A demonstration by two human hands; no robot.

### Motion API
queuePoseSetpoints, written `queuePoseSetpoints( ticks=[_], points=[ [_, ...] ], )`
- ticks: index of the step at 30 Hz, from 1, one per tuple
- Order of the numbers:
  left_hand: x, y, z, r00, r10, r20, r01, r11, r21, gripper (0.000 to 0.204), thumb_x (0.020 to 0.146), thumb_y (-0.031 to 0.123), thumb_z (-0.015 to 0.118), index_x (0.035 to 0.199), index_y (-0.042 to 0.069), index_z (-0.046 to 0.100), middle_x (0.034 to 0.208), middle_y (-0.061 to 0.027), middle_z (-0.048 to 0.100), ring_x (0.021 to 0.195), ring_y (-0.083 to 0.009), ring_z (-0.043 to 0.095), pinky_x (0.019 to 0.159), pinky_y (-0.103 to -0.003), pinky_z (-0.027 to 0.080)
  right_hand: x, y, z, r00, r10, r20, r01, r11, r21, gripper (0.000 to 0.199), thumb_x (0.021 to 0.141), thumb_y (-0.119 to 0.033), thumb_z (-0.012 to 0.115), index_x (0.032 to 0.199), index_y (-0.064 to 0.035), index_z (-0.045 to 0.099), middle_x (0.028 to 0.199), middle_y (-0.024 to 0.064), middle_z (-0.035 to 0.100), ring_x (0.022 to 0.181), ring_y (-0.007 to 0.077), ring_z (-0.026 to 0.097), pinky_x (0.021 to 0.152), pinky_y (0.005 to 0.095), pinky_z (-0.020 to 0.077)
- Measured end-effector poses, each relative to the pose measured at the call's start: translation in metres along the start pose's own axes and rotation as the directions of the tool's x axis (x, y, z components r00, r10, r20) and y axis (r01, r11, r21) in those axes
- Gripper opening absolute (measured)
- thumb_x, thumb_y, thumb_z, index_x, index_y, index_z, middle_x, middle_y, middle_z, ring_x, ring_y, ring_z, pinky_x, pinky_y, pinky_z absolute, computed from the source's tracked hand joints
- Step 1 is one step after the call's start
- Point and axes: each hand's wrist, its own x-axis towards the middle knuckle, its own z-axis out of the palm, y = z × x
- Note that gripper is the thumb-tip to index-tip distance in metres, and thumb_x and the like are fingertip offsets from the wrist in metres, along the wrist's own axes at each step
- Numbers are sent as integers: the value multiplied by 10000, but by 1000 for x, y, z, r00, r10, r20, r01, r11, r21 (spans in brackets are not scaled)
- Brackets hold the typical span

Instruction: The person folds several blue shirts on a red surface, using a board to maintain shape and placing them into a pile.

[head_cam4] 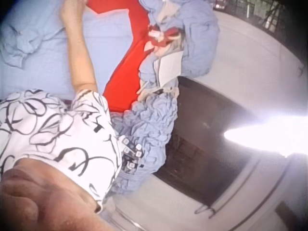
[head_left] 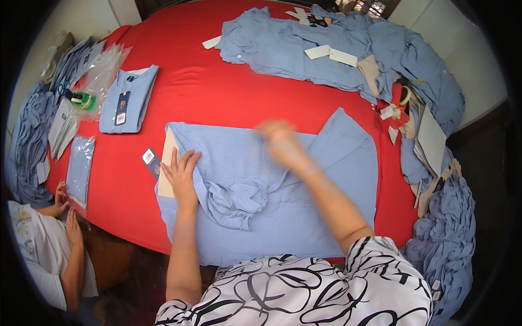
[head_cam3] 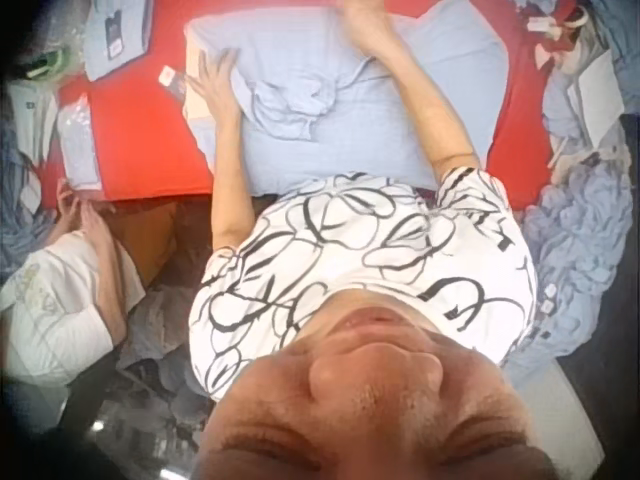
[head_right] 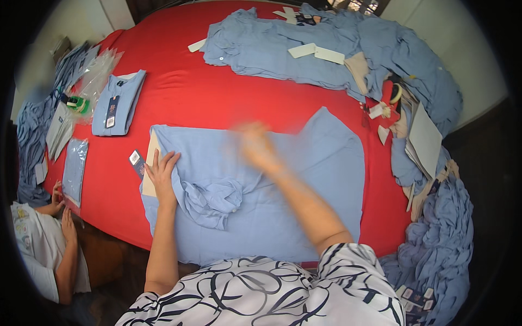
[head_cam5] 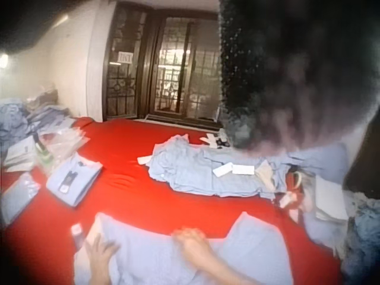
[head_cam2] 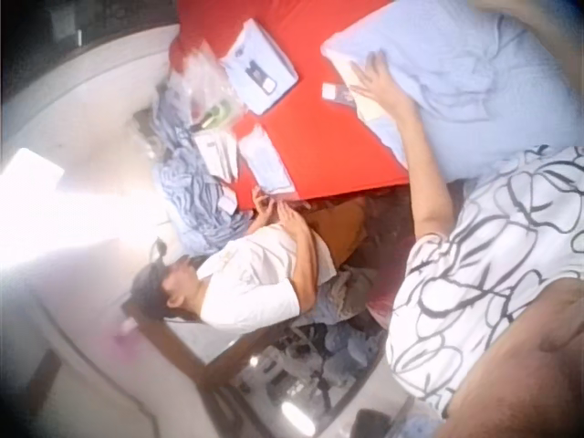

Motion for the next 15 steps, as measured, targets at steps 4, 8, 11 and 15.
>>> queuePoseSetpoints(
  ticks=[4, 8, 11, 15],
  points=[
    [12, 16, 5, 996, -23, -81, 4, 973, -229, 133, 793, 77, 569, 921, 92, 606, 1099, -54, 560, 1204, -288, 459, 1092, -454, 333, -61, 183, -84, 932, 53, -357, -254, 800, -543, 348, 822, -70, 597, 1154, -147, 664, 1242, 89, 611, 1306, 325, 452, 1094, 628, 273],
    [4, 2, 9, 995, -38, -95, 14, 971, -239, 64, 758, 74, 596, 804, 60, 554, 1067, -75, 547, 1106, -316, 471, 967, -413, 390, -141, 179, -131, 901, 35, -432, -283, 801, -527, 86, 799, -74, 620, 885, -77, 621, 915, 87, 582, 1026, 319, 520, 1087, 539, 316],
    [2, -7, 13, 994, -54, -94, 27, 964, -265, 62, 754, 66, 594, 794, 46, 550, 1071, -84, 548, 1102, -319, 467, 944, -404, 396, -224, 143, -143, 828, 296, -476, -514, 741, -432, 110, 782, -42, 632, 888, -75, 632, 931, 100, 585, 1024, 326, 517, 1072, 511, 333],
    [4, -3, 10, 994, -81, -76, 52, 944, -326, 56, 756, 43, 579, 792, 24, 540, 1068, -92, 547, 1091, -319, 463, 933, -409, 400, -297, 109, -129, 798, 505, -329, -602, 698, -388, 102, 798, -11, 624, 873, -77, 646, 969, 106, 599, 1044, 330, 516, 1005, 533, 361]
  ],
)
